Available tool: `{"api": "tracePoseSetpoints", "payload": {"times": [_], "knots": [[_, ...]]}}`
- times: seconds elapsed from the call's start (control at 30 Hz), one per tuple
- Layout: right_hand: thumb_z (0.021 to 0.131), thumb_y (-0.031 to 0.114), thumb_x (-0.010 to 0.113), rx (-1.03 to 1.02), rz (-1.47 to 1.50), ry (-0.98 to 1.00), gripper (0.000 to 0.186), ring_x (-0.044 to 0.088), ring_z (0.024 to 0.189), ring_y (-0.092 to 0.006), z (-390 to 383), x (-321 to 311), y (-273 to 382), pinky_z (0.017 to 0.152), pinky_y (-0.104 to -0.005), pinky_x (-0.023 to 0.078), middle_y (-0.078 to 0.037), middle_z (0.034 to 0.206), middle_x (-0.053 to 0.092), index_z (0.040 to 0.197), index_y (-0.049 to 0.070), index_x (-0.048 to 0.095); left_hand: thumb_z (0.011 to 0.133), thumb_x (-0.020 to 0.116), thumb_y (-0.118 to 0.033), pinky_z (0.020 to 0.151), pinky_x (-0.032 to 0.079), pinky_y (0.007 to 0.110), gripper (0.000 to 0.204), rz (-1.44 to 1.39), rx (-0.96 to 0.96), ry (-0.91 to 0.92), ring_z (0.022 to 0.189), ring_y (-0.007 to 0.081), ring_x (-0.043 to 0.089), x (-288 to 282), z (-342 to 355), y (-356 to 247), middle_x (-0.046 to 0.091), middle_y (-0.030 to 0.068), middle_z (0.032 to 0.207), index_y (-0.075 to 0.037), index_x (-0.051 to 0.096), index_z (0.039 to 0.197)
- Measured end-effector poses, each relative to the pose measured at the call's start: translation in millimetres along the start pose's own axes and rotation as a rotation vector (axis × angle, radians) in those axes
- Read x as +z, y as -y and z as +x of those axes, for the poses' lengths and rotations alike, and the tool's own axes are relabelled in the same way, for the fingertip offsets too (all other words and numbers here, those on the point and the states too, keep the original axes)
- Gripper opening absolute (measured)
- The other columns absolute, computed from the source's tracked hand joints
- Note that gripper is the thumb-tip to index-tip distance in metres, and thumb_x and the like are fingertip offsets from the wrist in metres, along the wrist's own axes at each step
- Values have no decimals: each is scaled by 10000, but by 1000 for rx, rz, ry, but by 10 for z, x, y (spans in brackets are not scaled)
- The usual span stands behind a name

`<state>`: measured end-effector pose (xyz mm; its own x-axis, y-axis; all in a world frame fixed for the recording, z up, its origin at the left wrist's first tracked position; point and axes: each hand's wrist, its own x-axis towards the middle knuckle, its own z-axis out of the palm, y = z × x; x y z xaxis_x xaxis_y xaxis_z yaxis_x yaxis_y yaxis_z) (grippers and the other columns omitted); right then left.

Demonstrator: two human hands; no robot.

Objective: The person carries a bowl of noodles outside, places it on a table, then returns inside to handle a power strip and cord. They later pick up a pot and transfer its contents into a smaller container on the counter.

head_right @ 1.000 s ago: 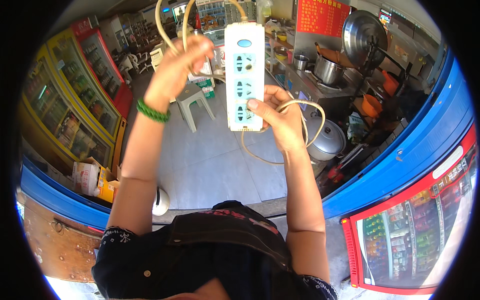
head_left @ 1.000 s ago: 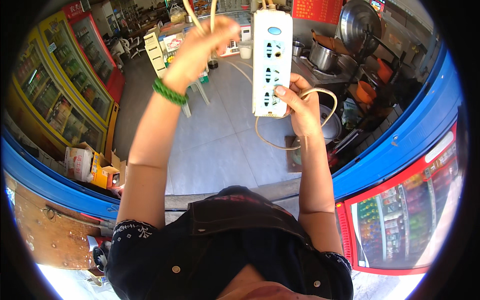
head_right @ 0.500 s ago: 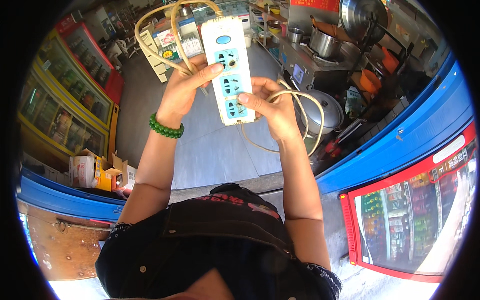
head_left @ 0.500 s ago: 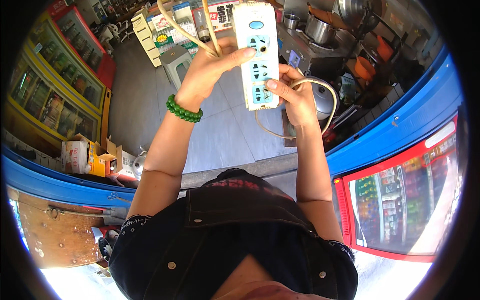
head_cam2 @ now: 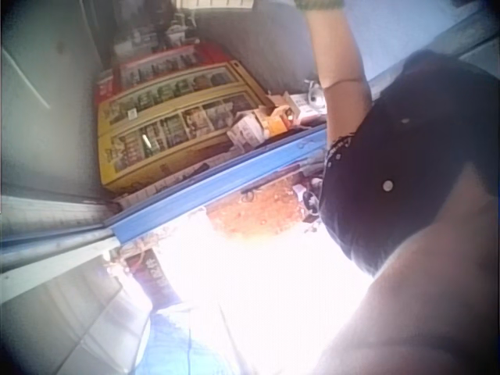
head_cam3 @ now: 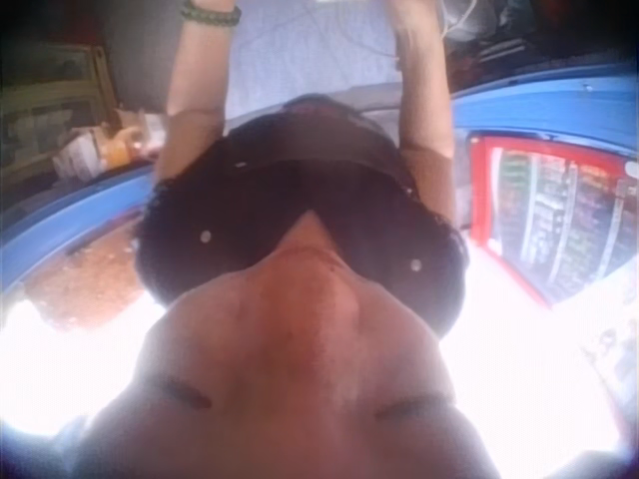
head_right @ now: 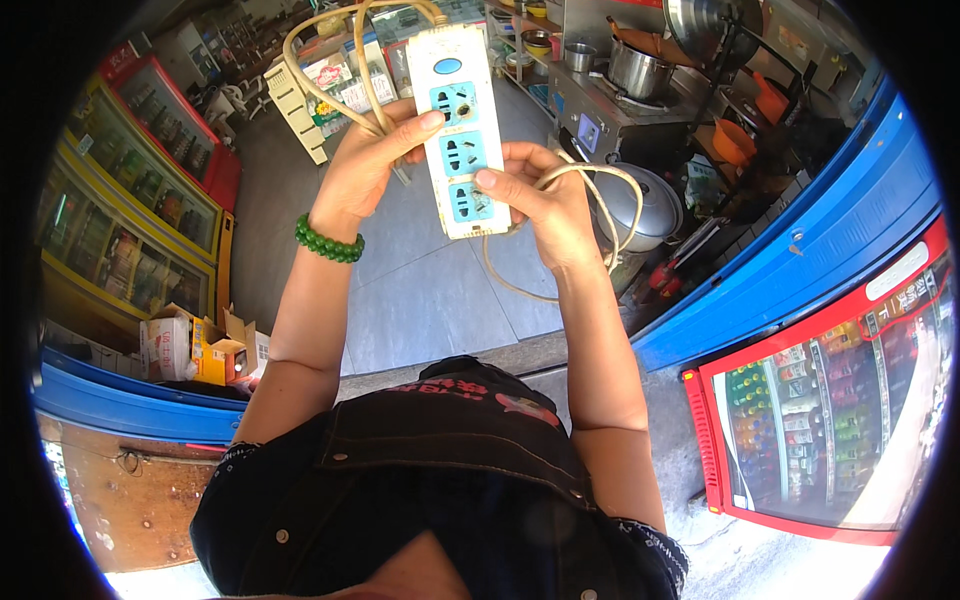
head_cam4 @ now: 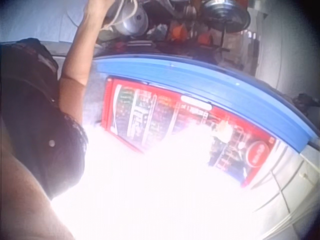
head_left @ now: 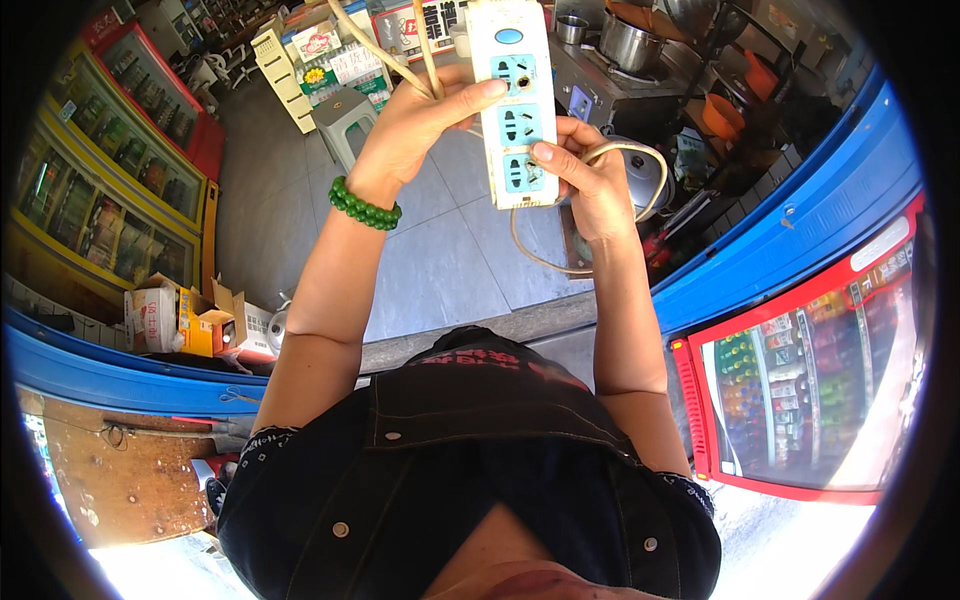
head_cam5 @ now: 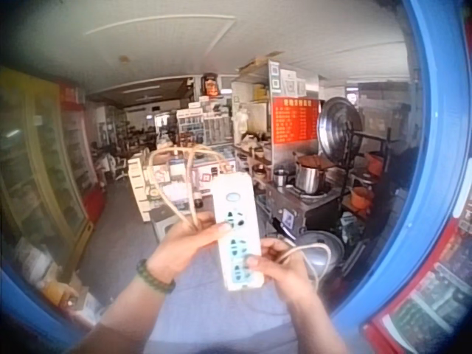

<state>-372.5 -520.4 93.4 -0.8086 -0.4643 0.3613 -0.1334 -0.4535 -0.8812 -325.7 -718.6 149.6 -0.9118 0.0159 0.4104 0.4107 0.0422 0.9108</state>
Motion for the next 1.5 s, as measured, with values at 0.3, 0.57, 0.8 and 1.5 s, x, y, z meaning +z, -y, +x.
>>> {"api": "tracePoseSetpoints", "payload": {"times": [0.3,0.57,0.8,1.5], "knots": [[770,136,773,3,25,-89,371,613,690,-85,-207,-107,-63,529,-186,391,-101,884,688,1057,-30,607,898,665,-212,881,424,294,340,-66,130,-406,964,133,581,-206,-53,329,651,54,954,-12,586,1162],[648,76,844,-558,-748,-328,423,453,501,-62,-578,-13,-127,472,-194,364,-37,818,590,1018,42,643,922,621,-138,887,398,319,170,631,718,-946,1014,190,502,234,-521,675,611,83,933,26,603,881],[564,39,844,-929,-1246,-462,542,499,562,-107,-745,-204,-82,488,-233,403,-41,839,601,1072,74,659,900,618,-92,985,357,335,145,340,460,-650,1123,216,478,413,-520,679,622,81,1077,-32,690,1011],[643,-19,720,-979,-1920,-794,413,452,580,-98,-1975,-843,155,583,-239,360,-36,1026,569,1032,120,700,747,798,-122,1099,316,368,865,-542,-164,473,1324,206,396,1562,-497,798,392,105,1454,-26,300,1448]]}}
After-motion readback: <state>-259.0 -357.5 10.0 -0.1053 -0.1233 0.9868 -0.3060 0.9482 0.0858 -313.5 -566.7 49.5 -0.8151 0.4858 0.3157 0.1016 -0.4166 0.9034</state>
